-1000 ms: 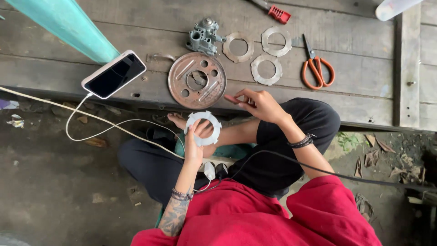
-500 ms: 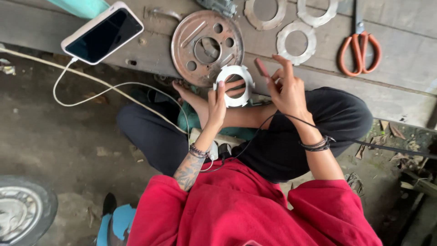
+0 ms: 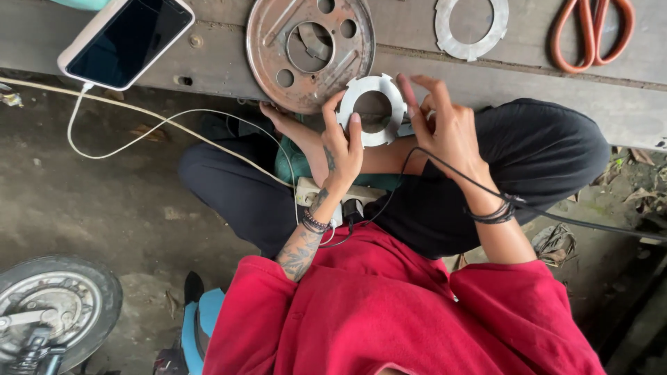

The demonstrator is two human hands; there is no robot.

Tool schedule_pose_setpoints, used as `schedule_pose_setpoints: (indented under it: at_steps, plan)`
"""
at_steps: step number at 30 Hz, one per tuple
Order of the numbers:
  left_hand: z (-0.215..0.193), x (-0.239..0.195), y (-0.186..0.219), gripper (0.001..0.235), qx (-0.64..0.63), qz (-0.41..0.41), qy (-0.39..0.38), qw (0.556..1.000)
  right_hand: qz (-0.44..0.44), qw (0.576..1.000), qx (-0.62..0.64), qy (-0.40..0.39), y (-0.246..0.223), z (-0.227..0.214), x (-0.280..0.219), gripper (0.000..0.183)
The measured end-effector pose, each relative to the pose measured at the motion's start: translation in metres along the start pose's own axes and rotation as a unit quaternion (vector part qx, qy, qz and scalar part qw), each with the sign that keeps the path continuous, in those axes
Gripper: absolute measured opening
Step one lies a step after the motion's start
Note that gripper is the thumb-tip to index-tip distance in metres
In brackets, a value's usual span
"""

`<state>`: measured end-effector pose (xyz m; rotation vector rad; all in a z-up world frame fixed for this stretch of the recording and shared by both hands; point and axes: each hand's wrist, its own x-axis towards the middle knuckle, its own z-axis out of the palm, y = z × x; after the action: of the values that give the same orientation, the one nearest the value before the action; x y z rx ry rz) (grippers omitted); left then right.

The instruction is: Refining the edges of a circular gasket using a small hand tool

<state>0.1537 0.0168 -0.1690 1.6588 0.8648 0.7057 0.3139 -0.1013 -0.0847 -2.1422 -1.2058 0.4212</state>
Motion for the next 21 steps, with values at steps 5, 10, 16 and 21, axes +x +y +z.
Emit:
schedule_pose_setpoints:
  at_steps: [5,10,16,21]
  plan:
    - [-0.009,-0.004,0.022,0.039,0.012,-0.006,-0.012,1.000,0.013,1.000,0.025,0.011,-0.001,0.033,-0.032,0.035]
    - [-0.010,-0.008,0.009,0.041,-0.002,0.027,-0.019,0.999,0.049,0.995,0.067,0.046,-0.029,0.038,-0.063,0.030]
    - [-0.011,-0.015,-0.006,0.042,-0.028,0.054,-0.005,0.998,0.023,0.922,0.194,0.334,-0.016,0.074,-0.137,0.035]
    - [-0.014,-0.013,-0.028,0.040,-0.016,0.056,0.013,0.998,-0.081,0.931,0.079,0.348,-0.015,0.087,-0.147,0.021]
